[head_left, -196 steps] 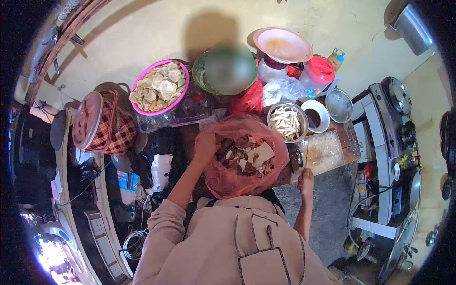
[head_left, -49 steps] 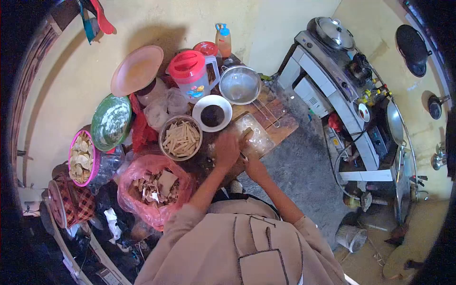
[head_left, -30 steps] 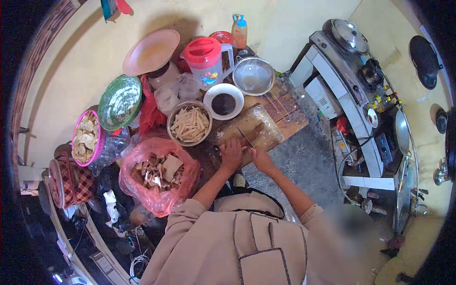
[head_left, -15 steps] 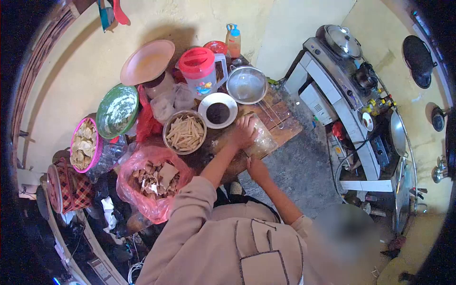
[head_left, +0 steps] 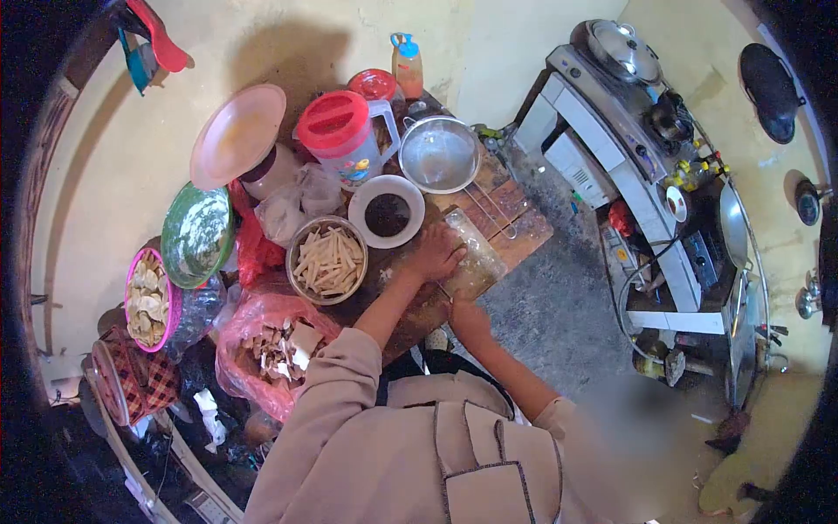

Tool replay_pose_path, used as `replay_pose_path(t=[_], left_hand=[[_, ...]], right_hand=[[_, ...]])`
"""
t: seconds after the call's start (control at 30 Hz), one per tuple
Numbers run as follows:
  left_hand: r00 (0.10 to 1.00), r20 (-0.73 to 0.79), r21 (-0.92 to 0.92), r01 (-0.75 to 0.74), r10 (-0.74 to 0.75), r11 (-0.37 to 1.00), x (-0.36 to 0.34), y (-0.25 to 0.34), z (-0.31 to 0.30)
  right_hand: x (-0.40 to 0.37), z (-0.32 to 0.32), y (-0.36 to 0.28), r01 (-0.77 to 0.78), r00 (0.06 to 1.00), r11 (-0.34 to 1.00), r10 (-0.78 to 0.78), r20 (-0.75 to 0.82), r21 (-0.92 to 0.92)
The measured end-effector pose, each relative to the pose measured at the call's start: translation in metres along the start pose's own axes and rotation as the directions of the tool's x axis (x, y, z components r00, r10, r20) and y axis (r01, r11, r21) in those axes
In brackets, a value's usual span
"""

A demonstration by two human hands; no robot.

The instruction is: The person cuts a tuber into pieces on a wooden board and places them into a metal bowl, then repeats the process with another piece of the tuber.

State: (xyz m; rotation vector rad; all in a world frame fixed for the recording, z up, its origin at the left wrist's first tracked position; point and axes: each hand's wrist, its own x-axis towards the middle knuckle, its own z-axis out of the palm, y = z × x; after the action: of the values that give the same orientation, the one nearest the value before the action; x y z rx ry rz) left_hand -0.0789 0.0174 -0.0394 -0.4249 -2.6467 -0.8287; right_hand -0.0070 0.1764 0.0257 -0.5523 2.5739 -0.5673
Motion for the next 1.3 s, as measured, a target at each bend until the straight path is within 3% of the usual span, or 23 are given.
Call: replay_pose_path(t=[0.13,0.2,0.3,0.33,0.43,0.5,0.53,0.6,0.7,0.8,0.9,1.0,1.1,1.17,1.2,1.3], left_hand=[[0.997,0.034,-0.031,0.071,-0.070,0.997,-0.003,0.004,-0.009],[0.996,-0.011,-0.112,0.091,-0.093,0.990,-0.012,0.006,-0.013],[0.995,-0.093,-0.070,-0.026,0.019,0.997,-0.005,-0.003,-0.010],[0.998,-0.058,-0.114,0.019,-0.026,0.993,0.000,-0.005,-0.011],[0.978,0.009,-0.247,0.203,-0.207,0.947,0.003,0.008,-0.032],[0.928,0.000,-0.345,0.351,-0.374,0.871,-0.007,0.035,-0.070],[0.897,0.078,-0.236,0.441,-0.435,0.866,-0.016,0.044,-0.085],[0.796,0.201,0.004,0.582,-0.571,0.813,-0.042,0.063,-0.103],[0.921,0.024,0.353,0.355,-0.388,0.866,-0.080,0.078,-0.087],[0.861,0.129,0.232,0.456,-0.492,0.859,-0.090,0.072,-0.076],[0.781,0.033,-0.019,0.625,-0.624,0.781,-0.091,0.066,-0.073],[0.650,0.071,-0.520,0.671,-0.756,0.529,-0.090,0.062,-0.072],[0.633,0.218,-0.773,0.577,-0.743,0.264,-0.094,0.051,-0.064],[0.541,0.389,-0.914,0.324,-0.746,-0.243,-0.090,0.063,-0.070],[0.520,0.476,-0.868,0.146,-0.709,-0.475,-0.084,0.077,-0.079],[0.639,0.382,-0.860,-0.018,-0.668,-0.509,-0.075,0.102,-0.103]], right_hand=[[0.000,0.012,-0.001,-0.019,1.000,0.999,0.019,0.001,-0.039],[-0.001,0.016,0.001,0.074,0.997,0.997,-0.074,-0.029,0.000],[0.001,0.014,0.007,0.081,0.997,0.996,-0.080,-0.008,0.032],[0.006,0.012,0.012,0.062,0.998,0.997,-0.063,0.008,0.036],[0.016,0.007,0.029,0.228,0.974,0.956,-0.226,-0.036,0.183],[0.016,0.000,0.034,0.192,0.974,0.960,-0.212,0.079,0.204],[0.017,-0.004,0.033,0.175,0.969,0.961,-0.206,0.134,0.215],[0.011,-0.008,0.031,0.151,0.979,0.954,-0.181,0.097,0.260],[0.002,-0.005,0.033,0.109,0.992,0.946,-0.124,0.030,0.304],[-0.009,-0.003,0.037,0.071,0.997,0.925,-0.059,-0.043,0.373],[-0.013,-0.002,0.050,0.007,1.000,0.909,-0.004,-0.009,0.416],[-0.011,0.001,0.058,0.022,0.999,0.910,-0.006,-0.040,0.414],[-0.017,0.002,0.052,0.098,0.987,0.930,-0.046,-0.152,0.355],[-0.019,0.002,0.044,0.127,0.981,0.933,-0.067,-0.185,0.337],[-0.021,0.003,0.041,0.127,0.982,0.928,-0.068,-0.174,0.350],[-0.039,-0.016,0.005,0.144,0.985,0.902,-0.090,-0.149,0.407]])
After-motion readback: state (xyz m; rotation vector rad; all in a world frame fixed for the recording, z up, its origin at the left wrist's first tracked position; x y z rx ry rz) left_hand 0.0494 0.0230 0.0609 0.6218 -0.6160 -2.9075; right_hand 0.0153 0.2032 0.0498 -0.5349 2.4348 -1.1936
